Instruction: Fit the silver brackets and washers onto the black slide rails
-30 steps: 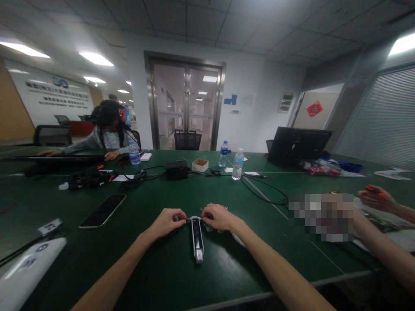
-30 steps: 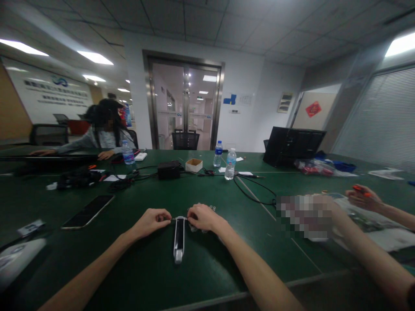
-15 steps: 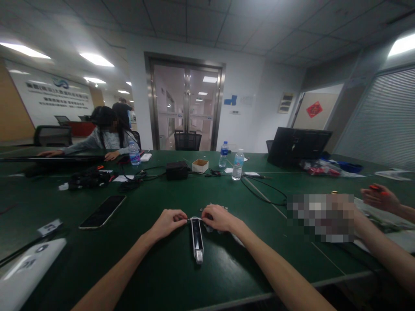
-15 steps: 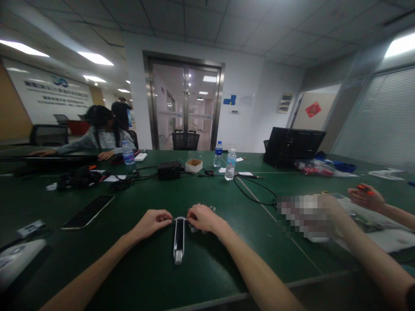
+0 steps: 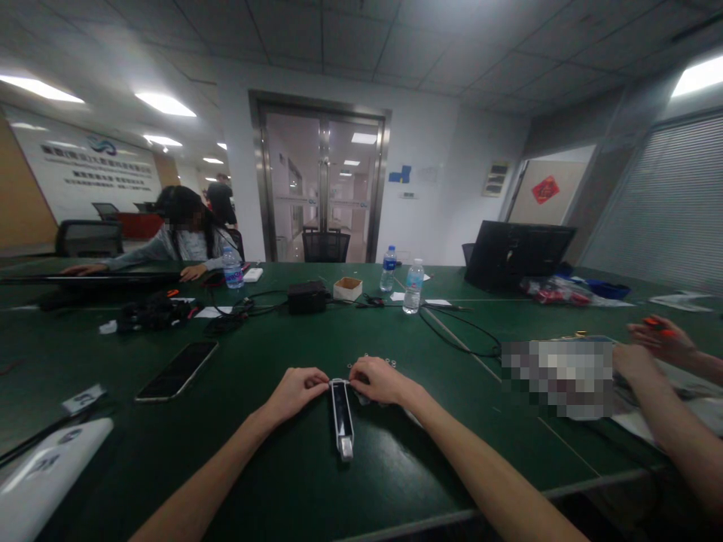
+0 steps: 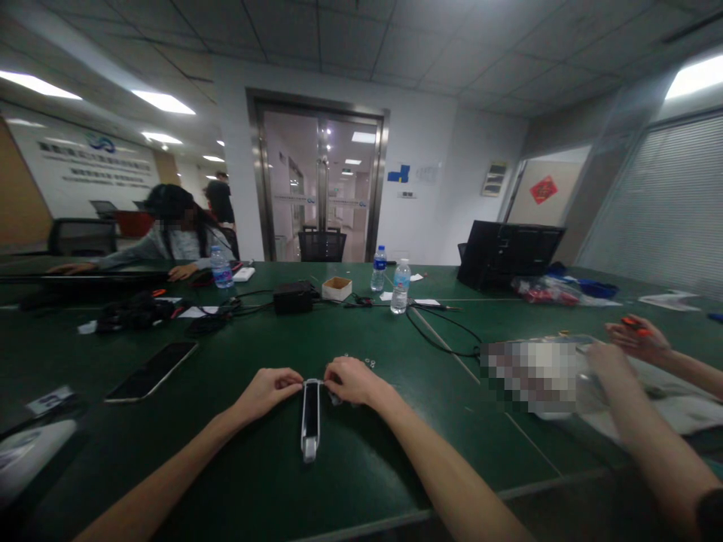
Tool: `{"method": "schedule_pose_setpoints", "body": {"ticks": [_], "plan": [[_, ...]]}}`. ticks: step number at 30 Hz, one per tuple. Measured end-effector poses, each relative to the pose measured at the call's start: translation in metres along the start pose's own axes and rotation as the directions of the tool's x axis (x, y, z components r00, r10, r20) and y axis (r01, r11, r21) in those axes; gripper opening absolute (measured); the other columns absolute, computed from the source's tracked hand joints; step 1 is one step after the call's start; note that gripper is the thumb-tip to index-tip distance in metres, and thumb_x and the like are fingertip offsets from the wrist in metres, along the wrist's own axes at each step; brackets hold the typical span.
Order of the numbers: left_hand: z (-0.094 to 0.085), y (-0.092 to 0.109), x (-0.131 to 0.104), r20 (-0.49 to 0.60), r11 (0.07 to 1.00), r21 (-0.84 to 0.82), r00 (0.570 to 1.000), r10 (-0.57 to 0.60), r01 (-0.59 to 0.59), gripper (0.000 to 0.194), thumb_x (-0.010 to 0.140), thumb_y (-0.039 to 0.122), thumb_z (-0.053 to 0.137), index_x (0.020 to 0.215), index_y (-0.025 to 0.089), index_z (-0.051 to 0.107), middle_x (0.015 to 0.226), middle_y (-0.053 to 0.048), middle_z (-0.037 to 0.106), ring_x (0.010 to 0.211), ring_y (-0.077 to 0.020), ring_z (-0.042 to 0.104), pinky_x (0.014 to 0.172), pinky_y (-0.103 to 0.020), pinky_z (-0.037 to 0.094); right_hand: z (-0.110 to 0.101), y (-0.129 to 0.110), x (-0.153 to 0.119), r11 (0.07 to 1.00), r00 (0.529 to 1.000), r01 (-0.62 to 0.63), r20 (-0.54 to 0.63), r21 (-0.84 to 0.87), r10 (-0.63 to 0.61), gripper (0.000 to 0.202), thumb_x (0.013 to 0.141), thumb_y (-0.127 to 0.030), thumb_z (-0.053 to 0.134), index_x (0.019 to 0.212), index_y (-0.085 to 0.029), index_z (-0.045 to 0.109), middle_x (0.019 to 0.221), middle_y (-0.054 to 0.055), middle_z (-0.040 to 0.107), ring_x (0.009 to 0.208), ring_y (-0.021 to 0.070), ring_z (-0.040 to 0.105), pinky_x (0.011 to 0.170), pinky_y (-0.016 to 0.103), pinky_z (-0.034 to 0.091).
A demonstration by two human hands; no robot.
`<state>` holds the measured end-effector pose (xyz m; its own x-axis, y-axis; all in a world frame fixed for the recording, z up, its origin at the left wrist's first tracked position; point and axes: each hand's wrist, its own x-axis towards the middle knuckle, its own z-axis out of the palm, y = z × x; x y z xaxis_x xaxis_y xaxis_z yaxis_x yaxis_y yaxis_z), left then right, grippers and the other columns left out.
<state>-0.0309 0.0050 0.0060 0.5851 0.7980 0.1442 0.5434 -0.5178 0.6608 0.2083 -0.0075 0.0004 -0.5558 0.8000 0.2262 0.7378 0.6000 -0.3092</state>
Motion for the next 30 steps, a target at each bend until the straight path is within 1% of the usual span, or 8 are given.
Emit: {"method": "schedule_pose_setpoints", "body": {"ticks": [4, 7, 10, 14, 17, 22, 26, 30], "plan": [[0.002, -0.001, 0.000, -0.012, 1.000, 0.004, 1.000, 0.003, -0.003, 0.029, 0.082, 0.038, 0.056, 0.096, 0.018, 0.071, 0.088, -0.002, 0.072, 0.075, -0.0159, 0.063, 0.069, -0.024, 0.049, -0.002, -0.002, 0.000, 1.000, 1.000, 0.006, -0.003, -0.017, -0.006, 0.013, 0.088, -0.025, 0.055, 0.089, -0.018, 0.067, 0.085, 0.003, 0.063, 0.079, 0.0150, 0.057, 0.072, 0.025, 0.042], [0.001, -0.002, 0.000, -0.014, 1.000, 0.005, 1.000, 0.001, -0.001, 0.029, 0.083, 0.039, 0.056, 0.097, 0.017, 0.071, 0.087, -0.002, 0.072, 0.074, -0.0159, 0.062, 0.069, -0.025, 0.048, -0.011, -0.002, -0.001, 0.998, 0.999, -0.025, -0.025, -0.054, 0.024, 0.014, 0.088, -0.025, 0.055, 0.089, -0.017, 0.067, 0.087, 0.004, 0.064, 0.082, 0.0156, 0.058, 0.073, 0.025, 0.042], [0.001, -0.001, 0.000, -0.009, 1.000, 0.012, 1.000, -0.011, 0.011, 0.031, 0.083, 0.040, 0.056, 0.098, 0.017, 0.070, 0.088, -0.002, 0.071, 0.074, -0.0162, 0.062, 0.068, -0.025, 0.048, -0.025, 0.003, -0.005, 0.986, 0.994, -0.095, -0.071, -0.136, 0.086, 0.016, 0.088, -0.022, 0.053, 0.093, -0.016, 0.067, 0.091, 0.007, 0.064, 0.085, 0.0167, 0.058, 0.074, 0.025, 0.042], [0.001, 0.000, 0.000, -0.003, 1.000, 0.022, 1.000, -0.009, 0.009, 0.033, 0.084, 0.041, 0.054, 0.100, 0.017, 0.069, 0.090, -0.003, 0.070, 0.074, -0.0163, 0.060, 0.067, -0.026, 0.048, -0.039, 0.018, -0.012, 0.951, 0.975, -0.215, -0.101, -0.221, 0.197, 0.019, 0.088, -0.019, 0.051, 0.095, -0.016, 0.068, 0.095, 0.009, 0.064, 0.089, 0.0180, 0.058, 0.076, 0.025, 0.041], [0.002, -0.001, 0.000, -0.003, 1.000, 0.030, 1.000, -0.008, 0.008, 0.033, 0.085, 0.041, 0.052, 0.102, 0.018, 0.068, 0.094, -0.003, 0.070, 0.075, -0.0163, 0.060, 0.068, -0.026, 0.048, -0.040, 0.028, -0.015, 0.943, 0.970, -0.244, -0.066, -0.228, 0.235, 0.018, 0.086, -0.017, 0.053, 0.095, -0.017, 0.069, 0.096, 0.008, 0.065, 0.090, 0.0182, 0.059, 0.077, 0.025, 0.041], [0.003, -0.005, 0.001, -0.009, 0.999, 0.044, 1.000, -0.006, 0.007, 0.033, 0.085, 0.042, 0.051, 0.103, 0.019, 0.068, 0.095, -0.002, 0.070, 0.076, -0.0166, 0.060, 0.068, -0.027, 0.048, -0.029, 0.034, -0.013, 0.967, 0.978, -0.188, 0.052, -0.171, 0.200, 0.018, 0.084, -0.025, 0.058, 0.095, -0.021, 0.071, 0.096, 0.006, 0.067, 0.087, 0.0181, 0.061, 0.075, 0.025, 0.042], [0.004, -0.007, 0.002, -0.027, 0.998, 0.071, 1.000, 0.002, 0.000, 0.033, 0.084, 0.042, 0.052, 0.102, 0.018, 0.068, 0.094, -0.003, 0.070, 0.074, -0.0165, 0.060, 0.067, -0.026, 0.048, -0.023, 0.034, -0.010, 0.962, 0.953, -0.261, 0.137, -0.081, 0.270, 0.018, 0.079, -0.026, 0.061, 0.093, -0.021, 0.072, 0.090, 0.003, 0.070, 0.079, 0.0160, 0.063, 0.069, 0.022, 0.043], [0.004, -0.007, 0.001, -0.033, 0.997, 0.076, 0.999, 0.017, -0.014, 0.035, 0.083, 0.043, 0.053, 0.103, 0.018, 0.067, 0.096, -0.003, 0.070, 0.074, -0.0168, 0.061, 0.066, -0.027, 0.048, -0.021, 0.031, -0.009, 0.952, 0.941, -0.303, 0.147, -0.038, 0.305, 0.020, 0.076, -0.022, 0.059, 0.091, -0.019, 0.071, 0.086, 0.003, 0.071, 0.074, 0.0139, 0.064, 0.063, 0.019, 0.043]]}}
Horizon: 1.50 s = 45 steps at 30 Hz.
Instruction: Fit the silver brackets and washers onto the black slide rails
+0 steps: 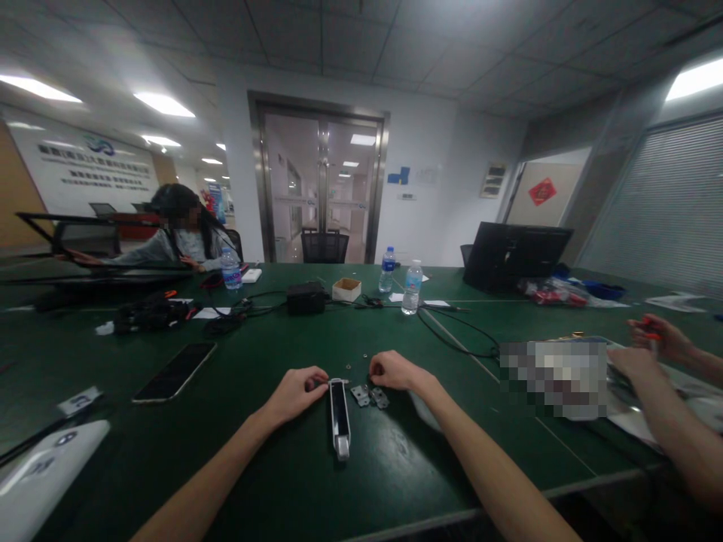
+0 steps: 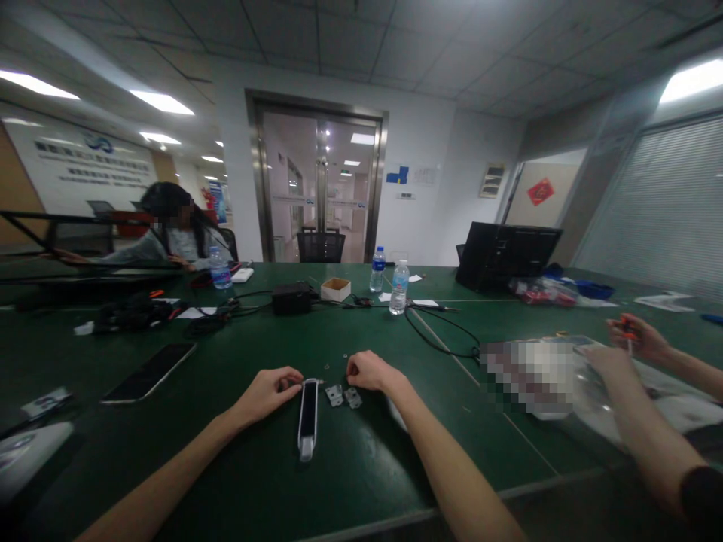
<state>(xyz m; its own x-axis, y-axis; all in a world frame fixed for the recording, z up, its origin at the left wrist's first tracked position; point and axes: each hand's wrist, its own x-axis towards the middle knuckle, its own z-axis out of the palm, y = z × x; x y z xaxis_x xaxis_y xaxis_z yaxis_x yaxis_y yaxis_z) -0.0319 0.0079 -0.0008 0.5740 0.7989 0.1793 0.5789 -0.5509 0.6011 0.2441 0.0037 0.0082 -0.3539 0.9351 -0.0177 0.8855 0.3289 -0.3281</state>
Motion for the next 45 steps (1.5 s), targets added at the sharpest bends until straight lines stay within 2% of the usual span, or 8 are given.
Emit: {"method": "schedule_pose_setpoints", "body": {"ticks": [5, 9, 14, 18, 22, 29, 37, 45], "plan": [[0.000, 0.001, -0.001, -0.015, 0.999, 0.031, 1.000, -0.014, 0.014, 0.037, 0.086, 0.045, 0.048, 0.104, 0.018, 0.066, 0.095, -0.004, 0.069, 0.075, -0.0179, 0.061, 0.067, -0.028, 0.049, 0.000, -0.004, -0.002, 1.000, 1.000, -0.013, 0.005, 0.024, 0.013, 0.016, 0.071, -0.021, 0.062, 0.084, -0.017, 0.070, 0.080, 0.002, 0.070, 0.069, 0.0128, 0.062, 0.058, 0.018, 0.041], [-0.001, 0.001, 0.000, -0.102, 0.996, 0.085, 0.995, 0.005, 0.003, 0.035, 0.088, 0.041, 0.046, 0.107, 0.017, 0.064, 0.096, -0.005, 0.067, 0.075, -0.0181, 0.059, 0.068, -0.030, 0.048, -0.002, -0.008, -0.003, 1.000, 1.000, -0.002, -0.030, 0.029, 0.003, 0.011, 0.072, -0.022, 0.061, 0.078, -0.016, 0.068, 0.076, 0.002, 0.068, 0.066, 0.0120, 0.059, 0.057, 0.019, 0.039], [-0.001, 0.009, -0.003, -0.227, 0.995, 0.075, 0.971, 0.075, -0.059, 0.029, 0.087, 0.035, 0.048, 0.108, 0.019, 0.062, 0.099, -0.005, 0.065, 0.076, -0.0175, 0.057, 0.071, -0.030, 0.047, 0.004, -0.021, -0.001, 0.969, 0.969, 0.129, -0.235, 0.209, -0.078, 0.005, 0.071, -0.018, 0.061, 0.074, -0.015, 0.063, 0.072, -0.001, 0.062, 0.063, 0.0097, 0.053, 0.058, 0.020, 0.039], [0.002, 0.021, -0.006, -0.208, 0.990, 0.014, 0.968, 0.142, -0.142, 0.023, 0.086, 0.034, 0.053, 0.102, 0.021, 0.064, 0.095, -0.003, 0.065, 0.076, -0.0169, 0.056, 0.070, -0.028, 0.047, 0.020, -0.039, 0.004, 0.771, 0.945, 0.279, -0.308, 0.573, -0.113, 0.004, 0.072, -0.018, 0.061, 0.075, -0.016, 0.061, 0.065, -0.003, 0.057, 0.057, 0.0079, 0.050, 0.055, 0.020, 0.041], [0.005, 0.030, -0.007, -0.180, 0.983, -0.046, 0.970, 0.166, -0.177, 0.022, 0.087, 0.033, 0.054, 0.101, 0.021, 0.065, 0.094, -0.003, 0.066, 0.075, -0.0161, 0.056, 0.067, -0.027, 0.046, 0.034, -0.053, 0.008, 0.552, 0.946, 0.318, -0.301, 0.771, -0.125, 0.015, 0.073, -0.027, 0.067, 0.080, -0.015, 0.063, 0.067, -0.002, 0.059, 0.056, 0.0080, 0.052, 0.055, 0.021, 0.042], [-0.003, 0.036, -0.010, -0.193, 0.984, -0.134, 0.977, 0.094, -0.121, 0.025, 0.083, 0.036, 0.059, 0.100, 0.019, 0.067, 0.088, -0.003, 0.067, 0.071, -0.0158, 0.055, 0.067, -0.027, 0.046, 0.035, -0.060, 0.007, 0.429, 0.961, 0.275, -0.261, 0.861, -0.093, 0.024, 0.071, -0.036, 0.073, 0.080, -0.015, 0.065, 0.073, 0.000, 0.065, 0.063, 0.0093, 0.058, 0.062, 0.023, 0.046], [-0.007, 0.034, -0.011, -0.107, 0.957, -0.290, 0.994, -0.009, -0.022, 0.026, 0.082, 0.037, 0.061, 0.097, 0.017, 0.069, 0.089, -0.004, 0.067, 0.075, -0.0169, 0.058, 0.068, -0.028, 0.049, 0.033, -0.067, 0.005, 0.464, 0.958, 0.270, -0.285, 0.843, -0.040, 0.030, 0.067, -0.040, 0.076, 0.078, -0.015, 0.062, 0.071, 0.000, 0.065, 0.061, 0.0107, 0.058, 0.058, 0.023, 0.045], [-0.009, 0.022, -0.007, 0.000, 0.923, -0.385, 1.000, 0.001, -0.001, 0.024, 0.081, 0.033, 0.063, 0.097, 0.017, 0.067, 0.097, -0.003, 0.069, 0.089, -0.0180, 0.062, 0.082, -0.030, 0.050, 0.030, -0.059, 0.004, 0.721, 0.931, 0.297, -0.359, 0.626, -0.071, 0.023, 0.078, -0.037, 0.067, 0.081, -0.015, 0.063, 0.068, -0.001, 0.063, 0.058, 0.0098, 0.054, 0.055, 0.021, 0.042]]}}
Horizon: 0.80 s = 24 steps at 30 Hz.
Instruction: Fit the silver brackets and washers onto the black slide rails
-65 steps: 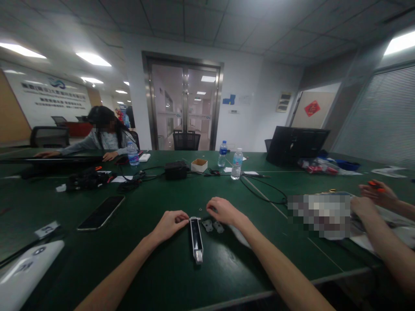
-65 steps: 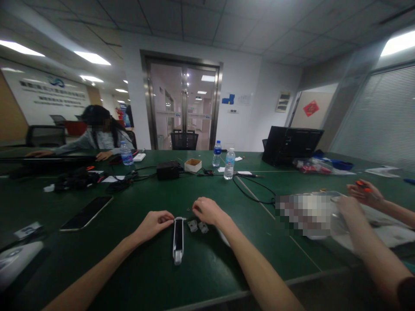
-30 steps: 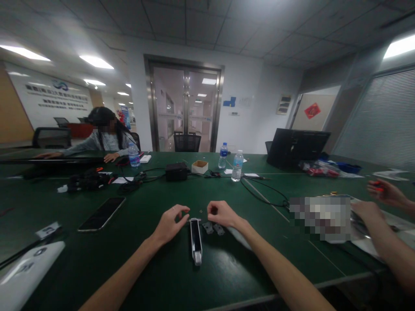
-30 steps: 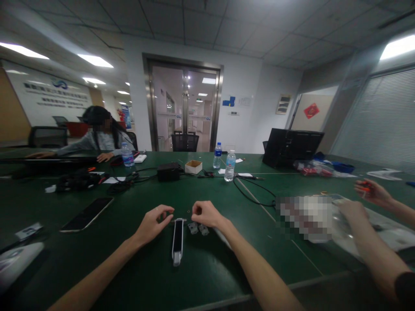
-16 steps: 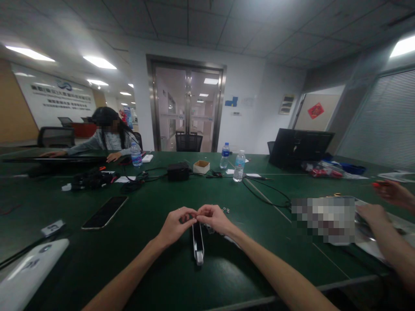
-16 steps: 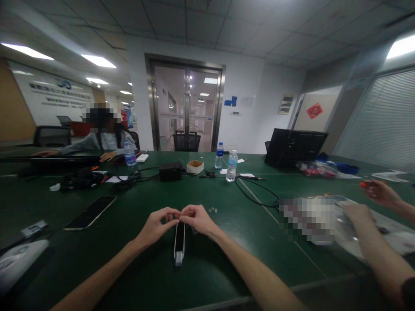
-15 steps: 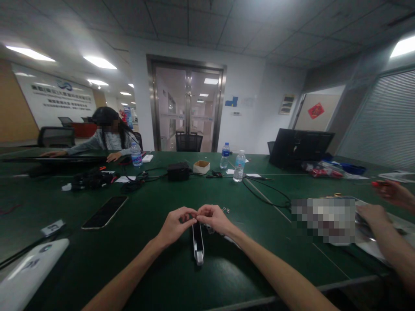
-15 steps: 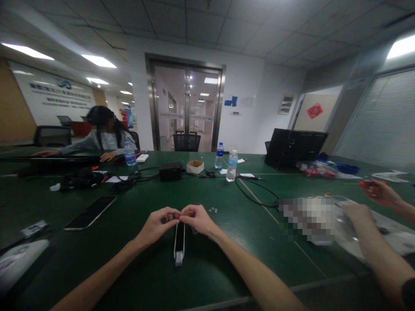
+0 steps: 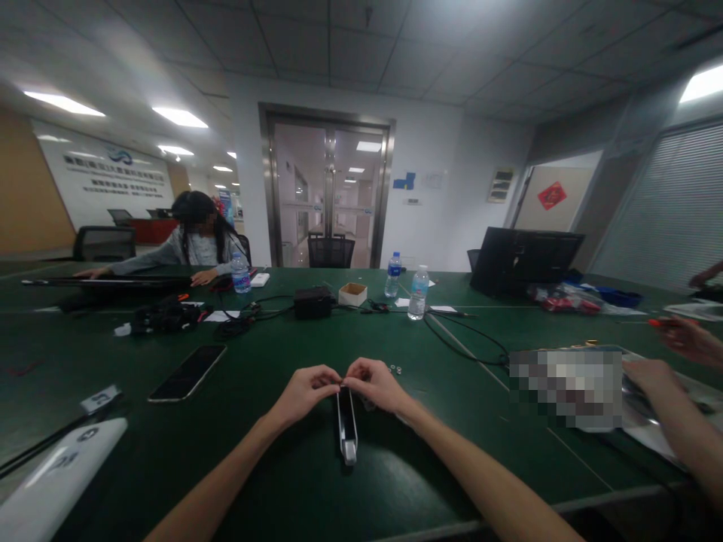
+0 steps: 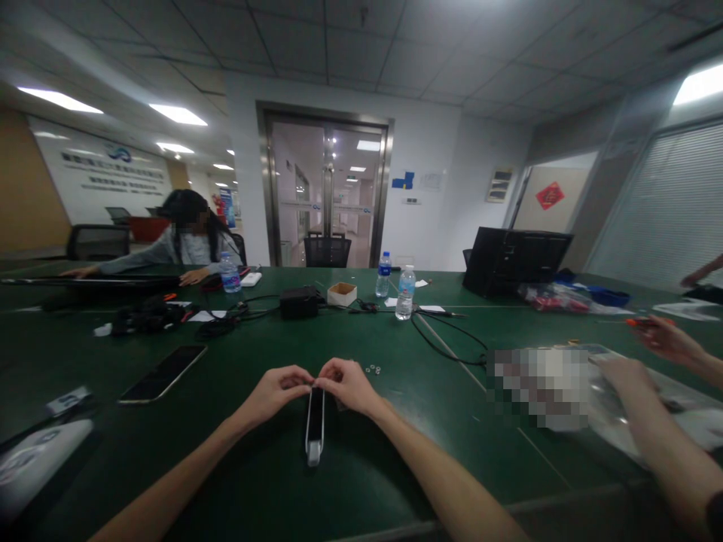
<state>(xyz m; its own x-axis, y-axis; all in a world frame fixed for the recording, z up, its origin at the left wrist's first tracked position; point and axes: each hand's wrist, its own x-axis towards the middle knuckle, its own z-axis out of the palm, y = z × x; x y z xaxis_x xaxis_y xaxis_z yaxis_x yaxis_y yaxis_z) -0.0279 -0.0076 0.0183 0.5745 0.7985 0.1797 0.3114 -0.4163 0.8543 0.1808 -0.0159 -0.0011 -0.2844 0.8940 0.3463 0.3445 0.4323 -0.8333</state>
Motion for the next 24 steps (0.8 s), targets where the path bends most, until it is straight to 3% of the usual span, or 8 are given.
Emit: {"method": "schedule_pose_setpoints", "body": {"ticks": [4, 7, 14, 24], "plan": [[-0.011, -0.004, 0.002, -0.021, 0.993, 0.113, 1.000, -0.008, 0.011, 0.025, 0.079, 0.036, 0.064, 0.093, 0.016, 0.066, 0.093, -0.003, 0.069, 0.083, -0.0174, 0.062, 0.076, -0.029, 0.050, -0.016, -0.003, 0.000, 0.921, 0.995, 0.090, 0.073, -0.378, -0.067, 0.016, 0.085, -0.030, 0.058, 0.083, -0.016, 0.065, 0.073, 0.001, 0.065, 0.065, 0.0110, 0.057, 0.060, 0.022, 0.042], [-0.020, -0.010, 0.003, -0.015, 0.965, 0.262, 1.000, -0.012, 0.015, 0.026, 0.079, 0.038, 0.061, 0.093, 0.017, 0.067, 0.088, -0.002, 0.068, 0.075, -0.0163, 0.059, 0.069, -0.027, 0.047, -0.028, -0.004, -0.001, 0.825, 0.985, 0.131, 0.169, -0.550, -0.043, 0.018, 0.087, -0.031, 0.056, 0.083, -0.017, 0.066, 0.078, 0.003, 0.067, 0.069, 0.0125, 0.059, 0.062, 0.022, 0.042], [-0.023, -0.020, 0.003, 0.051, 0.932, 0.362, 0.998, -0.041, 0.020, 0.026, 0.080, 0.040, 0.060, 0.093, 0.019, 0.069, 0.088, -0.001, 0.068, 0.076, -0.0165, 0.058, 0.069, -0.026, 0.045, -0.034, -0.007, -0.002, 0.780, 0.958, 0.120, 0.278, -0.615, 0.072, 0.016, 0.082, -0.022, 0.053, 0.084, -0.018, 0.069, 0.077, 0.003, 0.067, 0.067, 0.0125, 0.060, 0.060, 0.020, 0.041], [-0.016, -0.023, 0.004, 0.042, 0.936, 0.353, 0.999, -0.021, 0.005, 0.027, 0.081, 0.039, 0.059, 0.096, 0.019, 0.070, 0.091, -0.002, 0.070, 0.077, -0.0164, 0.060, 0.070, -0.026, 0.046, -0.028, -0.002, -0.002, 0.760, 0.958, 0.180, 0.288, -0.625, 0.010, 0.015, 0.085, -0.025, 0.055, 0.084, -0.018, 0.068, 0.078, 0.002, 0.066, 0.069, 0.0132, 0.058, 0.062, 0.021, 0.041]]}}
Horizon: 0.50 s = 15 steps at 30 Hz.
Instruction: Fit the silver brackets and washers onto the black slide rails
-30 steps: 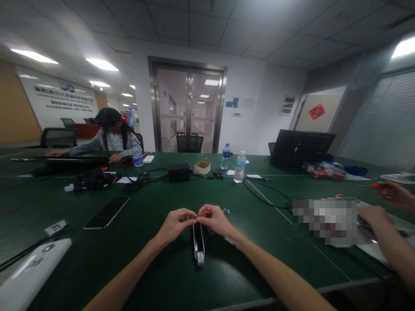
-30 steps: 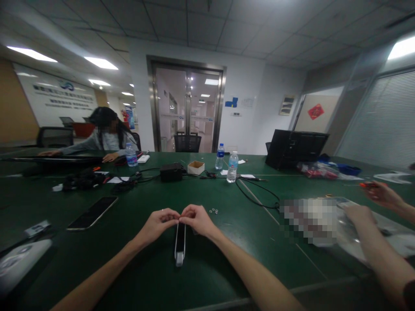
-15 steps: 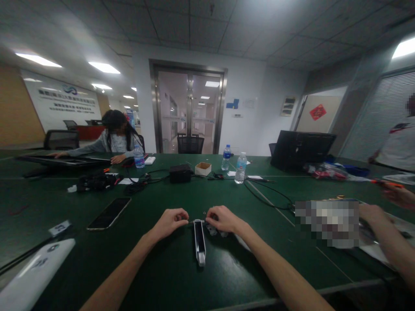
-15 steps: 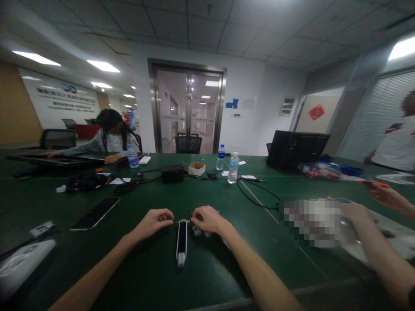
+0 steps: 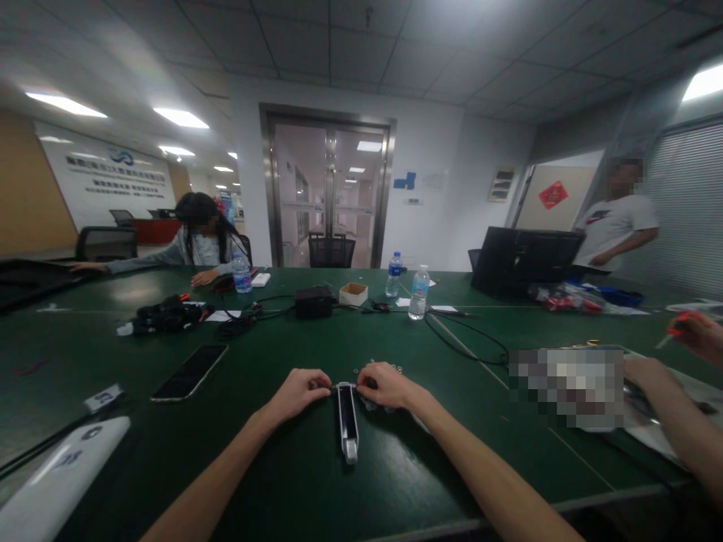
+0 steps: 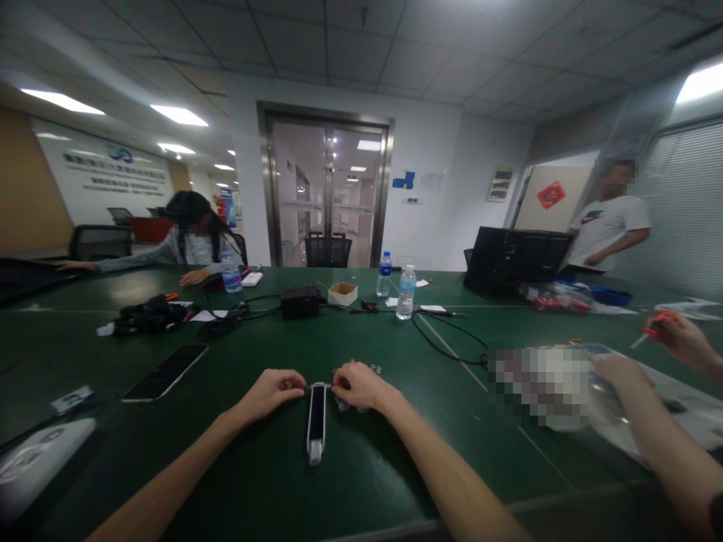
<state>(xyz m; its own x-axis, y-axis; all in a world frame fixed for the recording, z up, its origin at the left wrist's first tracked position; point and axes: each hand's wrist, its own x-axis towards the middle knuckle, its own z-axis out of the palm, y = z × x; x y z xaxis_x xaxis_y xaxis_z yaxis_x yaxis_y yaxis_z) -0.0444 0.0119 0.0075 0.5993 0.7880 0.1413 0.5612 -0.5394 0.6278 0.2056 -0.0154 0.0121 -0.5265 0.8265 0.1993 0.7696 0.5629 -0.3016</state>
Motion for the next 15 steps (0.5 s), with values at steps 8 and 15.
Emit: {"method": "schedule_pose_setpoints", "body": {"ticks": [8, 15], "plan": [[0.005, 0.000, 0.000, -0.012, 0.998, -0.048, 0.999, -0.036, 0.036, 0.027, 0.082, 0.037, 0.059, 0.098, 0.018, 0.069, 0.093, -0.002, 0.070, 0.079, -0.0165, 0.062, 0.070, -0.026, 0.048, 0.006, 0.003, 0.002, 1.000, 1.000, -0.003, -0.005, -0.008, 0.003, 0.015, 0.087, -0.025, 0.055, 0.086, -0.017, 0.067, 0.081, 0.003, 0.063, 0.070, 0.0133, 0.056, 0.066, 0.022, 0.041], [0.010, 0.003, 0.002, -0.029, 0.994, -0.094, 0.998, -0.058, 0.055, 0.026, 0.080, 0.036, 0.061, 0.094, 0.017, 0.070, 0.090, -0.002, 0.072, 0.079, -0.0176, 0.065, 0.072, -0.027, 0.049, 0.013, 0.009, 0.004, 1.000, 1.000, 0.014, -0.016, -0.007, -0.014, 0.016, 0.088, -0.027, 0.055, 0.085, -0.017, 0.067, 0.081, 0.003, 0.063, 0.072, 0.0133, 0.056, 0.068, 0.022, 0.041]]}}
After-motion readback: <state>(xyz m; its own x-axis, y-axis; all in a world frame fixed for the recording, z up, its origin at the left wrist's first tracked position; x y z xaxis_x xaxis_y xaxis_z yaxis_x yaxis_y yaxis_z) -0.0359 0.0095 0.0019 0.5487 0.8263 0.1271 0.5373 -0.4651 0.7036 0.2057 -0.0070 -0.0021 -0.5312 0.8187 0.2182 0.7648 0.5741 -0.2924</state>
